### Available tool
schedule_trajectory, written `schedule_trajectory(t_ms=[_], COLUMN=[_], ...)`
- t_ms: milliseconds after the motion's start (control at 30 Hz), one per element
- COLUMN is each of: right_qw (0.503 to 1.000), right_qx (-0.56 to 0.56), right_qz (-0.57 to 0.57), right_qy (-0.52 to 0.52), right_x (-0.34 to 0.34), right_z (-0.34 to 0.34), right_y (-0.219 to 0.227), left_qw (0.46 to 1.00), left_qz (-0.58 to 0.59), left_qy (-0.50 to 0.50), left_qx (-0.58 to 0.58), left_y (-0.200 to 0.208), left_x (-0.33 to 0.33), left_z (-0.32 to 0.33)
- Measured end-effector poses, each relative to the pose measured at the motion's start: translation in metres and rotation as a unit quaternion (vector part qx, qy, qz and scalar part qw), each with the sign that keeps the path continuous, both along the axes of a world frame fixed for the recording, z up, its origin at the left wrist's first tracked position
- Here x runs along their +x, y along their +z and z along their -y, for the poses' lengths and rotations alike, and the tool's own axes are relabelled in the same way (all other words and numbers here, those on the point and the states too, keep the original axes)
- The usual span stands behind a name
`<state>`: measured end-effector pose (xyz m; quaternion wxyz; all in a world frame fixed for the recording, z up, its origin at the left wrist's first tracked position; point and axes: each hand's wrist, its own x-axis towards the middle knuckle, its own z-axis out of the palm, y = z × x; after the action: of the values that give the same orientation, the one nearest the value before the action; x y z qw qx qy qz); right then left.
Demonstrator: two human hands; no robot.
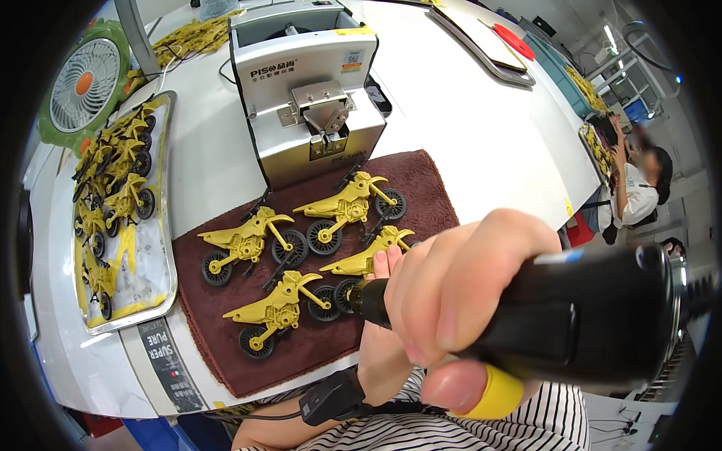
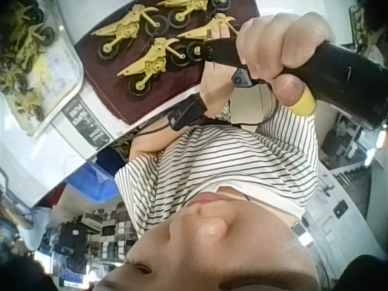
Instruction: Assembling small yellow toy motorcycle models using an electric screwdriver and an automated screw dispenser.
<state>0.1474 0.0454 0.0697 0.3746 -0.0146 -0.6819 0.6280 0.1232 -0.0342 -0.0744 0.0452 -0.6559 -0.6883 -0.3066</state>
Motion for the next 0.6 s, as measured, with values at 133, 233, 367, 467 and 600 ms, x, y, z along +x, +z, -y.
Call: schedule_trajectory(t_ms=[133,233,367,467,600], right_qw=[1.0,1.0,0.999,0.999,0.992], right_qx=[0.009,0.012,0.039,0.032,-0.032], right_qz=[-0.002,0.003,0.018,0.035,-0.056], right_qy=[0.014,0.007,0.029,0.026,0.112], right_x=[-0.011,-0.014,-0.018,-0.012,-0.013], right_z=[0.004,0.005,0.007,0.0,-0.027], right_y=[0.001,-0.001,0.01,0.013,0.022], left_qw=[1.0,0.999,1.0,1.0,0.997], left_qz=[-0.01,0.025,0.014,0.022,-0.057], left_qy=[0.017,0.013,-0.017,-0.006,-0.013], left_qx=[0.004,0.016,-0.006,0.02,-0.049], left_y=[-0.004,-0.004,0.007,0.001,0.0], left_x=[-0.006,-0.009,-0.012,-0.001,-0.018], left_z=[0.003,0.001,0.006,0.0,0.009])
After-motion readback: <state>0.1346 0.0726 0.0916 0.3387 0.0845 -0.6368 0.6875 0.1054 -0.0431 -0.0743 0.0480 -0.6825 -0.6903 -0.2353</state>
